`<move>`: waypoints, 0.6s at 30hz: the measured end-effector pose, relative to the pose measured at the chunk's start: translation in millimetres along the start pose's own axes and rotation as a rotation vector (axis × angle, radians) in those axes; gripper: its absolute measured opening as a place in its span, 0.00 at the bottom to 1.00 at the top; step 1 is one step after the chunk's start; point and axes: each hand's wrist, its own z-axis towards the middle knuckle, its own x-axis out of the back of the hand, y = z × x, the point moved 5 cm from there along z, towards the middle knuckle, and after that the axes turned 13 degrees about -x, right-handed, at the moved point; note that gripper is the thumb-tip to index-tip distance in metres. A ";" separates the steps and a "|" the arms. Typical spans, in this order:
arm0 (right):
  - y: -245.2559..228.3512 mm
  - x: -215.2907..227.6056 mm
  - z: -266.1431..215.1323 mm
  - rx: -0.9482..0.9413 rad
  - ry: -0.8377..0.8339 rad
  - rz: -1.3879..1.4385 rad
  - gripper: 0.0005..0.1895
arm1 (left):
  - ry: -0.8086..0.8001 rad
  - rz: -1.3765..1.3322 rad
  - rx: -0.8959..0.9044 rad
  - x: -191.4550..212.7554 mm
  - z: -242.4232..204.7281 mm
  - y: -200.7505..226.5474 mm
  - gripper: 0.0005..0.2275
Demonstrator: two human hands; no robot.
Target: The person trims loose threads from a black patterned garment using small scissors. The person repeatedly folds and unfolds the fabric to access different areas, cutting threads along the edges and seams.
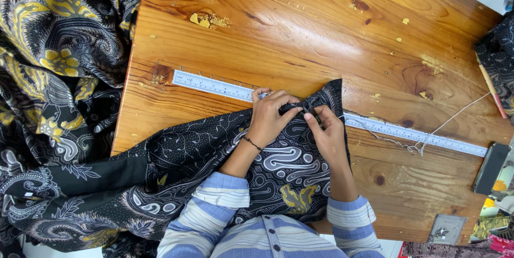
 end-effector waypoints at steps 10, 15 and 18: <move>-62.2 -6.4 -27.7 0.066 0.222 -0.480 0.13 | 0.010 -0.038 0.030 -1.6 -0.6 -2.5 0.06; -71.3 -15.9 -26.3 0.090 0.227 -0.517 0.14 | 0.002 -0.059 0.050 -3.6 -2.1 -5.1 0.05; -75.7 -20.4 -26.6 0.087 0.227 -0.508 0.13 | 0.001 -0.060 0.049 -3.3 -3.4 -6.6 0.06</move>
